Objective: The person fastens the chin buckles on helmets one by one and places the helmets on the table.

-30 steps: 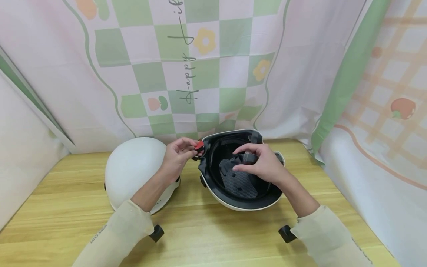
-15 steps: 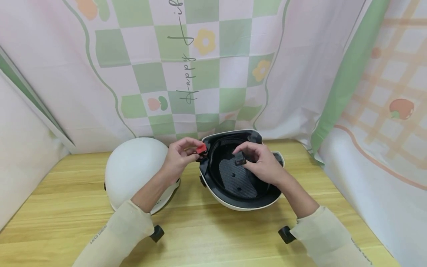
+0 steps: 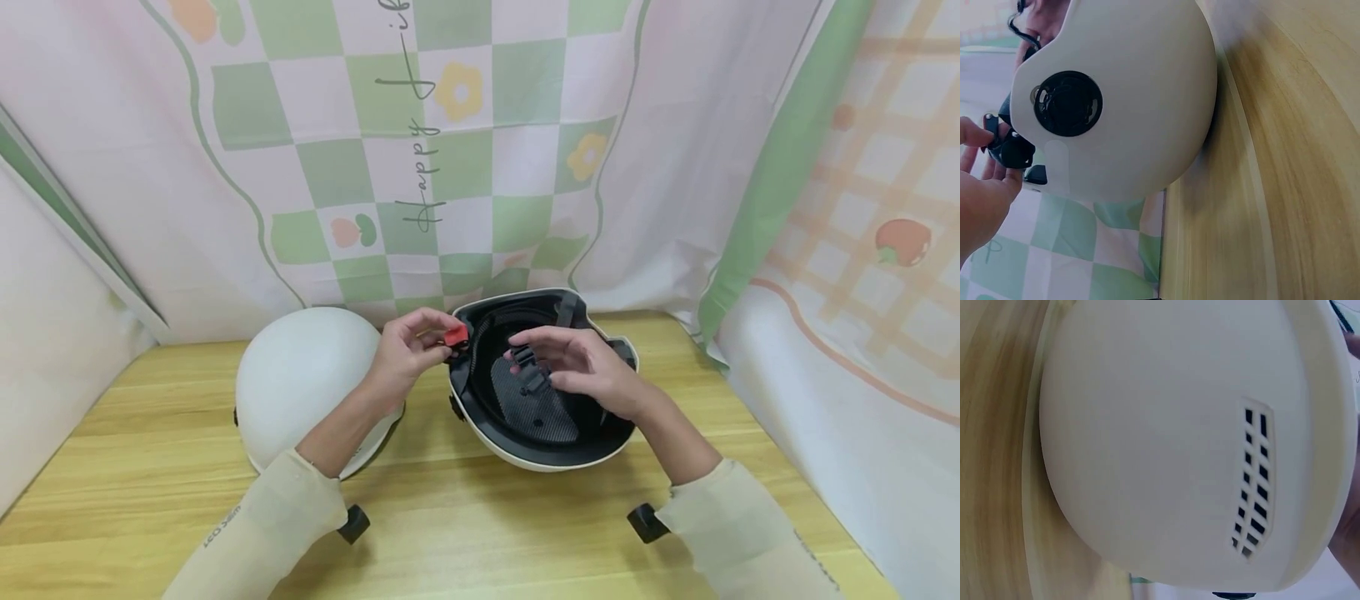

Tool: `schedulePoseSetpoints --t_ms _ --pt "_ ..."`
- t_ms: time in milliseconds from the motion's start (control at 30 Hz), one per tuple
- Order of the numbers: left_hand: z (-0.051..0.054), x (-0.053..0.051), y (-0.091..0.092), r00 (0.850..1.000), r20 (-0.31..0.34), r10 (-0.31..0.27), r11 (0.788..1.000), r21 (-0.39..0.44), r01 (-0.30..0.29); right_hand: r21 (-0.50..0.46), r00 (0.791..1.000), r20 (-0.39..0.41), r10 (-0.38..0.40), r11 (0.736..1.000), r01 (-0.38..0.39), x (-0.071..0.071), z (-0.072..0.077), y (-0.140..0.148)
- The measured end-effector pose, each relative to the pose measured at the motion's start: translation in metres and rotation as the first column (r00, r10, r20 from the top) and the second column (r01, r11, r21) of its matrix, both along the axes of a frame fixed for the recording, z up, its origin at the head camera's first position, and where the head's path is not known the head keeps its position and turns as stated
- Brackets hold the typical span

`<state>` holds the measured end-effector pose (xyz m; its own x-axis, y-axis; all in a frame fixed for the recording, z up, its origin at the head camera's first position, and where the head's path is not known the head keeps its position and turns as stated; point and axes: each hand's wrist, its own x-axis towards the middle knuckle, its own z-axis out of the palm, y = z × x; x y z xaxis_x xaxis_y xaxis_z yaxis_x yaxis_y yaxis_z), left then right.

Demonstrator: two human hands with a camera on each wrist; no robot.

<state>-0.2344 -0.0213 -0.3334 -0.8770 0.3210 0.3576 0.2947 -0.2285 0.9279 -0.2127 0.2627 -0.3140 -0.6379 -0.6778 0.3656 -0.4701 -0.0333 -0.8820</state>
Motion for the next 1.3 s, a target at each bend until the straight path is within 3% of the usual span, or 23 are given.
schedulePoseSetpoints --t_ms 133,233,333,500,733,967,1100,1300 --pt "0.001 0.0 0.001 1.0 -0.004 -0.009 1.0 0.004 0.009 0.006 0.99 -0.013 -0.141 0.99 0.141 0.001 0.0 -0.003" --pt "0.002 0.002 0.002 1.0 -0.01 -0.014 1.0 0.0 0.014 0.045 0.953 -0.096 -0.289 0.955 0.294 0.002 -0.002 -0.008" --pt "0.003 0.002 0.003 1.0 -0.019 -0.009 1.0 -0.02 0.009 0.069 0.919 -0.177 -0.354 0.926 0.37 0.002 -0.003 -0.013" --pt "0.003 0.001 0.003 1.0 -0.022 -0.007 0.998 -0.067 0.005 0.059 0.909 -0.201 -0.364 0.922 0.382 0.003 -0.002 -0.019" --pt "0.003 0.001 0.002 0.998 -0.056 -0.02 0.993 -0.114 0.014 0.046 0.879 -0.26 -0.399 0.905 0.424 0.005 0.0 -0.022" --pt "0.001 0.002 0.003 0.996 -0.056 -0.069 0.983 -0.173 0.058 -0.036 0.873 -0.246 -0.421 0.904 0.426 0.007 -0.005 -0.024" --pt "0.0 0.002 0.004 0.995 -0.064 -0.077 0.98 -0.188 0.064 -0.098 0.881 -0.215 -0.422 0.906 0.411 0.007 -0.008 -0.027" --pt "-0.001 0.001 0.006 0.984 -0.155 -0.084 0.979 -0.198 0.053 -0.123 0.878 -0.224 -0.422 0.906 0.404 0.006 -0.011 -0.03"
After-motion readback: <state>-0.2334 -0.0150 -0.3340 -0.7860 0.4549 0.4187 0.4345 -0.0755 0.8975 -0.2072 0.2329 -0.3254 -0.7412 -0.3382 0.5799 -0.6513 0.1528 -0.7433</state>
